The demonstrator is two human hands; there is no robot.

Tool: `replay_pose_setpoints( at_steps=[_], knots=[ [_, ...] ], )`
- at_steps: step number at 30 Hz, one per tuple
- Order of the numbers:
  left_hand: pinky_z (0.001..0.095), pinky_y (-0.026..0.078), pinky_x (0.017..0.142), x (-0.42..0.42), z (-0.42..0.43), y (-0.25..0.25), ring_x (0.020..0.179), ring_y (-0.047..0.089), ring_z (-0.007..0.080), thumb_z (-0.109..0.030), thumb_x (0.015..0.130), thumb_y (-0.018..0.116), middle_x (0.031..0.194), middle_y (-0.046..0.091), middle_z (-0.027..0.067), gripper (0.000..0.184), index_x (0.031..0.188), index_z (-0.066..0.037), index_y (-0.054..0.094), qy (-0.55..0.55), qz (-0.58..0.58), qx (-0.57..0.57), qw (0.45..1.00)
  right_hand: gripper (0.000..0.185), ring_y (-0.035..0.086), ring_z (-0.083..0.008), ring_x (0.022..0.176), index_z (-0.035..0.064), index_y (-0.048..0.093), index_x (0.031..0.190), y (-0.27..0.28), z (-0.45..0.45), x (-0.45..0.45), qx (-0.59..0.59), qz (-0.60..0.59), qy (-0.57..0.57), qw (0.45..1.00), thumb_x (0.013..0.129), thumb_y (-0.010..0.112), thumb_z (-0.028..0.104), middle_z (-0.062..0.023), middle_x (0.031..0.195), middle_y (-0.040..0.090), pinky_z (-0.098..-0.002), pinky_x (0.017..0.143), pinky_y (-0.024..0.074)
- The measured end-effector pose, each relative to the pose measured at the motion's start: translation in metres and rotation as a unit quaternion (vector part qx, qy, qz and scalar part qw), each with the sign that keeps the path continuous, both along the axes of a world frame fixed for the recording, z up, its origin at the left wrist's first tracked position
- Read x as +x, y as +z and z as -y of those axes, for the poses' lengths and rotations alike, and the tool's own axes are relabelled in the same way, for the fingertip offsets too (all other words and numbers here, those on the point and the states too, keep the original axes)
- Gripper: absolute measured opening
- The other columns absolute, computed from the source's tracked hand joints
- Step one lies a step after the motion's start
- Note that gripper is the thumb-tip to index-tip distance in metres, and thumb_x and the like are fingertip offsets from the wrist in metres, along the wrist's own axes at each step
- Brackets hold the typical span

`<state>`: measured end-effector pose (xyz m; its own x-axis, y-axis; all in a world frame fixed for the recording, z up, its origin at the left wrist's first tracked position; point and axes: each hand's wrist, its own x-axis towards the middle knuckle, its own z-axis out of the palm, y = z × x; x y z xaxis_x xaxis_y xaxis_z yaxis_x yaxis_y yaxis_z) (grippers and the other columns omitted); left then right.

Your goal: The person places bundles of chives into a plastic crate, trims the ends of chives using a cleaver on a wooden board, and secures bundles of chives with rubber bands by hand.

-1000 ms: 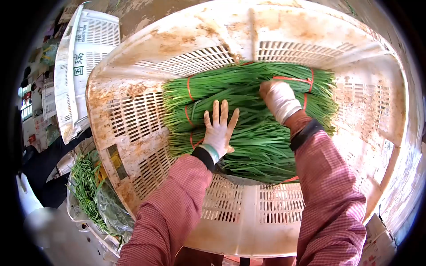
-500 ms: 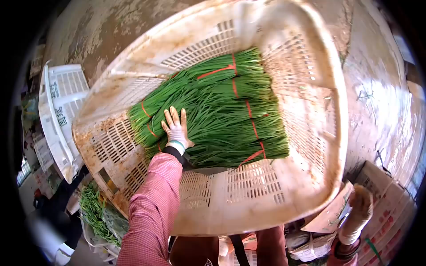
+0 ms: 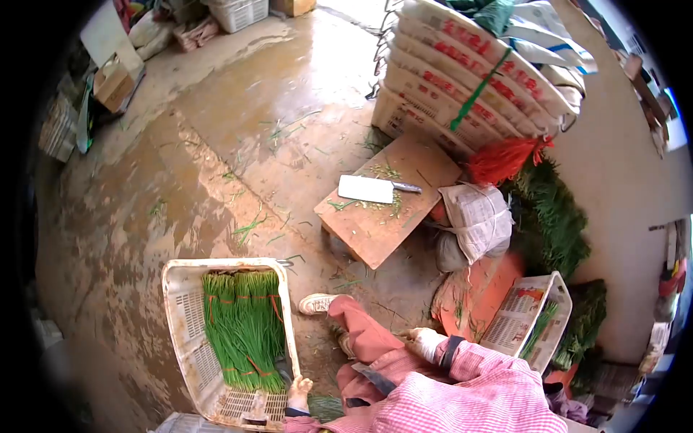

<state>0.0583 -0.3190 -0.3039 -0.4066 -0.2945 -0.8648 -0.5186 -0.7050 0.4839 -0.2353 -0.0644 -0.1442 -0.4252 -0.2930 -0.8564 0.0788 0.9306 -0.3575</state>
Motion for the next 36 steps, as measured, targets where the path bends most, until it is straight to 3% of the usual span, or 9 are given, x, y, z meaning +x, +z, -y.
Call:
replay_pose_setpoints(
  at_steps=[2,4,8,17,20,24,28,30,36],
  knots=[
    [0.0257,0.047,0.082,0.006,-0.027,0.023,0.09,0.055,0.0172,0.001,0.079,0.058,0.1,0.055,0.0123,0.053,0.125,0.005,0.032,-0.053,-0.023,-0.025,0.998,0.036,0.06,-0.0222,0.081,0.0114,0.055,0.115,0.027,-0.053,0.009,0.063,-0.076,-0.01,0.995,0.079,0.056,0.017,-0.0118,0.092,0.063,-0.0312,0.073,0.0471],
    [0.0258,0.048,0.08,0.01,-0.034,0.045,0.089,0.056,0.0166,0.005,0.077,0.059,0.1,0.056,0.013,0.051,0.123,0.003,0.037,-0.048,0.03,-0.006,0.998,0.03,0.06,-0.0293,0.086,0.01,0.06,0.106,0.04,-0.093,0.029,-0.003,-0.109,-0.118,0.987,0.076,0.056,0.016,-0.0158,0.093,0.062,-0.0345,0.076,0.0475],
    [0.0262,0.046,0.081,-0.001,-0.044,0.078,0.092,0.053,0.0171,0.005,0.076,0.06,0.103,0.054,0.0132,0.055,0.124,0.003,0.035,-0.063,0.051,-0.015,0.997,0.03,0.059,-0.0292,0.089,0.0107,0.06,0.106,0.069,-0.128,0.028,-0.036,-0.138,-0.19,0.971,0.078,0.054,0.02,-0.0165,0.094,0.062,-0.0346,0.08,0.0455],
    [0.0271,0.043,0.085,-0.199,-0.147,0.132,0.099,0.048,0.0182,0.005,0.073,0.062,0.11,0.049,0.0138,0.062,0.127,0.002,0.031,-0.202,-0.042,-0.021,0.978,0.033,0.061,-0.0236,0.087,0.0081,0.055,0.113,0.049,-0.259,0.001,-0.095,-0.273,-0.333,0.898,0.081,0.05,0.017,-0.0185,0.09,0.062,-0.0318,0.076,0.047],
    [0.0274,0.042,0.086,-0.286,-0.209,0.145,0.102,0.046,0.0185,0.005,0.072,0.063,0.112,0.047,0.0139,0.065,0.128,0.002,0.03,-0.262,-0.07,-0.028,0.962,0.036,0.06,-0.0282,0.088,0.0089,0.055,0.113,0.043,-0.335,-0.046,-0.008,-0.273,-0.364,0.89,0.078,0.054,0.018,-0.0177,0.093,0.062,-0.0346,0.078,0.0468],
    [0.0278,0.04,0.088,-0.415,-0.32,0.158,0.105,0.044,0.019,0.004,0.071,0.063,0.115,0.045,0.0142,0.068,0.129,0.001,0.028,-0.307,-0.089,-0.046,0.946,0.032,0.061,-0.028,0.082,0.0075,0.059,0.107,-0.027,-0.482,-0.165,-0.058,-0.366,-0.535,0.759,0.076,0.057,0.018,-0.0164,0.09,0.063,-0.0343,0.075,0.0478],
    [0.0282,0.039,0.09,-0.523,-0.434,0.174,0.108,0.041,0.0195,0.004,0.069,0.064,0.118,0.043,0.0144,0.072,0.13,0.001,0.027,-0.338,-0.077,-0.07,0.935,0.038,0.061,-0.0238,0.081,0.004,0.056,0.111,-0.062,-0.612,-0.327,-0.039,-0.508,-0.523,0.683,0.075,0.061,0.018,-0.0128,0.09,0.063,-0.0309,0.073,0.0479],
    [0.0284,0.038,0.09,-0.565,-0.478,0.186,0.109,0.04,0.0198,0.004,0.069,0.065,0.12,0.042,0.0145,0.074,0.131,0.001,0.026,-0.352,-0.066,-0.075,0.931,0.045,0.06,-0.0243,0.082,0.004,0.051,0.117,-0.081,-0.672,-0.404,-0.073,-0.48,-0.584,0.651,0.076,0.062,0.02,-0.0155,0.096,0.062,-0.0302,0.074,0.0478],
    [0.029,0.035,0.093,-0.647,-0.561,0.222,0.114,0.037,0.0205,0.004,0.067,0.066,0.124,0.039,0.0149,0.079,0.133,0.0,0.024,-0.391,-0.016,-0.089,0.916,0.097,0.04,-0.0367,0.117,-0.0041,0.01,0.136,-0.085,-0.758,-0.594,0.068,-0.335,-0.668,0.662,0.071,0.067,0.039,-0.0261,0.129,0.037,-0.0367,0.097,0.0345]
  ],
)
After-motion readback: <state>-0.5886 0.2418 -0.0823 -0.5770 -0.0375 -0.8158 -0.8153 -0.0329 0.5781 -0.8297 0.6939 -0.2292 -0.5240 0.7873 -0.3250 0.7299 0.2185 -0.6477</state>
